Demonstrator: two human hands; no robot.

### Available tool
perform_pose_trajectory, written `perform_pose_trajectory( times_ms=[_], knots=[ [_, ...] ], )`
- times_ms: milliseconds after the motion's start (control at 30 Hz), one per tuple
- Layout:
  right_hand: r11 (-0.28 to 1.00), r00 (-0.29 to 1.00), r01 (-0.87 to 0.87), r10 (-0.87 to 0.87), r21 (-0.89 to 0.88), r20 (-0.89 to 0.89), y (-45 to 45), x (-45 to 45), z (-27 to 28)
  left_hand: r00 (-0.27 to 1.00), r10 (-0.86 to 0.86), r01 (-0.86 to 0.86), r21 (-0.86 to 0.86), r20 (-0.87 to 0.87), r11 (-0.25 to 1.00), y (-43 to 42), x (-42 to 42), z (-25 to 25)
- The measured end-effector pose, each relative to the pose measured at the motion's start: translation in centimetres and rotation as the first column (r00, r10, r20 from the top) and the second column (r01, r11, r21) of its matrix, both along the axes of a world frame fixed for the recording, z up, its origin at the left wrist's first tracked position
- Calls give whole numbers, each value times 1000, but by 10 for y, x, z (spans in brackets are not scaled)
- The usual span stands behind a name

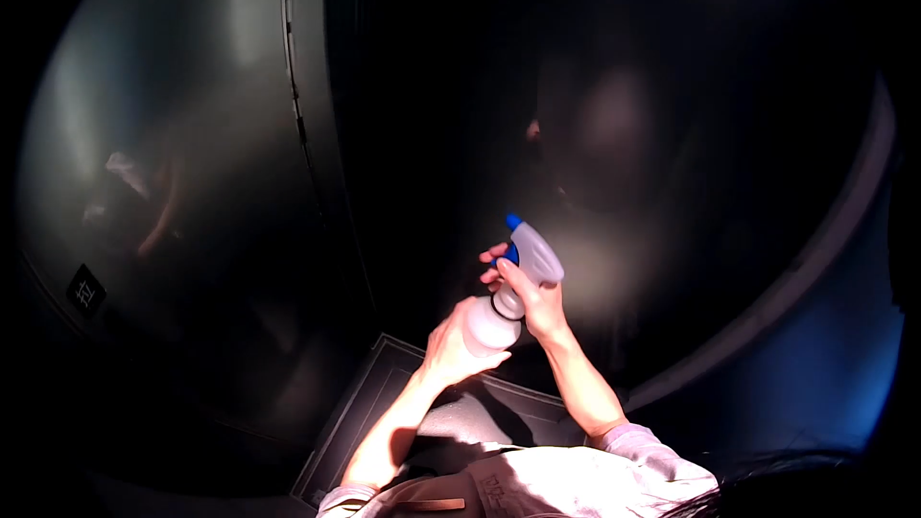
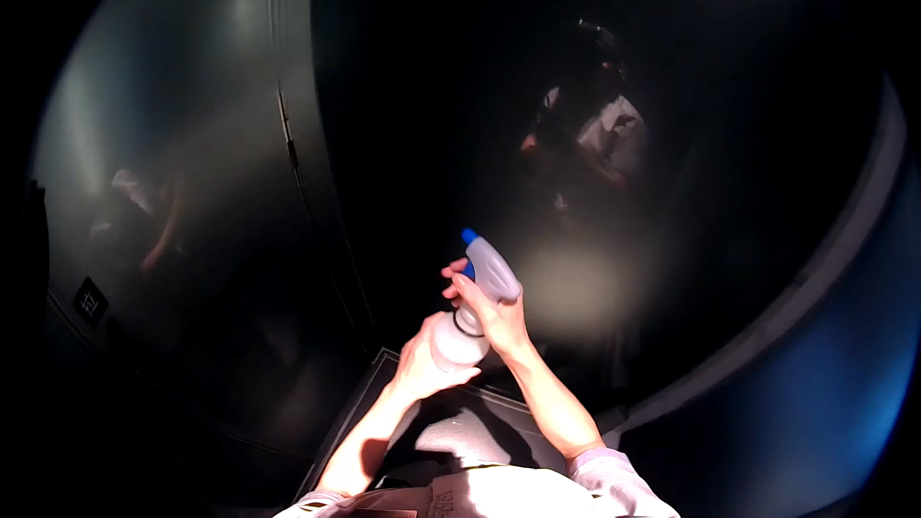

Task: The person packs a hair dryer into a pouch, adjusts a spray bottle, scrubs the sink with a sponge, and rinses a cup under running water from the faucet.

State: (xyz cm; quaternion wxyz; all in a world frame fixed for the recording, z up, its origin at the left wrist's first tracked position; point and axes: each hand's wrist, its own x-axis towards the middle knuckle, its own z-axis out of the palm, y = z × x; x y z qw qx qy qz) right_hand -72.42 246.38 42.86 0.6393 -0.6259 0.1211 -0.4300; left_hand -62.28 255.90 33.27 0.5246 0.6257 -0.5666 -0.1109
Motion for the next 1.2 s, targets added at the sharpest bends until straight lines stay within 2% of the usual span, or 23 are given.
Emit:
perform_pose_trajectory(
  times_ms=[67,133,200,267,300,333,367,400,500,533,600,667,733,800,833,867,900,933,967,1000,1067,1133,1200],
  knots=[
    [973,974,228,-228,41,4,-4,-7,-28,987,-150,152,36,-66,988,-9,2,-21],
    [887,886,458,-461,-62,-39,-16,-8,-60,995,-95,94,39,41,995,7,25,-31],
    [843,834,519,-536,-138,-136,-29,-25,-73,997,-56,62,151,-43,987,11,37,-76],
    [746,782,514,-610,-423,-126,-34,-18,-81,960,-138,213,317,-242,924,13,38,-108],
    [687,806,476,-591,-549,-40,-31,-7,-69,967,-147,201,265,-210,943,12,31,-107],
    [674,798,502,-603,-542,-11,-32,-3,-62,989,-133,140,134,-60,981,5,20,-105],
    [772,827,536,-562,-342,25,-32,-1,-48,993,-96,102,104,-63,989,3,14,-101],
    [799,826,561,-558,-218,81,-45,-2,-30,996,-67,72,77,-64,994,1,12,-96],
    [740,688,640,-672,207,273,-102,-49,-10,991,-6,16,75,-135,997,9,39,-94],
    [660,597,736,-738,153,316,-102,-75,3,990,-4,13,67,-142,998,15,54,-111],
    [484,446,874,-833,40,328,-110,-143,17,938,77,29,298,-338,954,42,69,-127],
    [318,318,947,-889,-56,329,-121,-192,38,937,143,-14,375,-317,927,71,81,-142],
    [124,235,910,-941,-395,245,-133,-228,46,963,143,-57,347,-229,936,96,93,-180],
    [30,198,817,-953,-576,231,-122,-226,60,953,201,-67,489,-226,870,99,85,-193],
    [102,258,822,-944,-560,207,-121,-232,61,904,110,28,314,-414,949,84,67,-195],
    [282,388,836,-911,-471,142,-118,-223,68,902,-17,109,191,-430,975,54,40,-155],
    [448,522,823,-840,-349,152,-109,-210,74,980,-40,82,211,-196,974,30,12,-103],
    [611,649,758,-739,-228,180,-105,-181,76,994,-56,68,126,-95,990,7,-11,-53],
    [731,751,659,-629,-177,201,-103,-156,74,995,-85,86,17,-60,996,-16,-27,-31],
    [836,837,534,-500,-128,223,-99,-128,70,994,-78,78,-7,-71,997,-31,-38,0],
    [959,942,273,-250,-75,224,-103,-87,52,973,-98,62,-173,-209,983,-69,-63,12],
    [992,956,128,-123,-2,265,-72,-53,50,896,15,-166,-305,-443,938,-91,-54,-23],
    [997,974,-57,46,43,222,-49,-44,31,871,91,-237,-252,-483,938,-59,-60,-22]
  ],
)
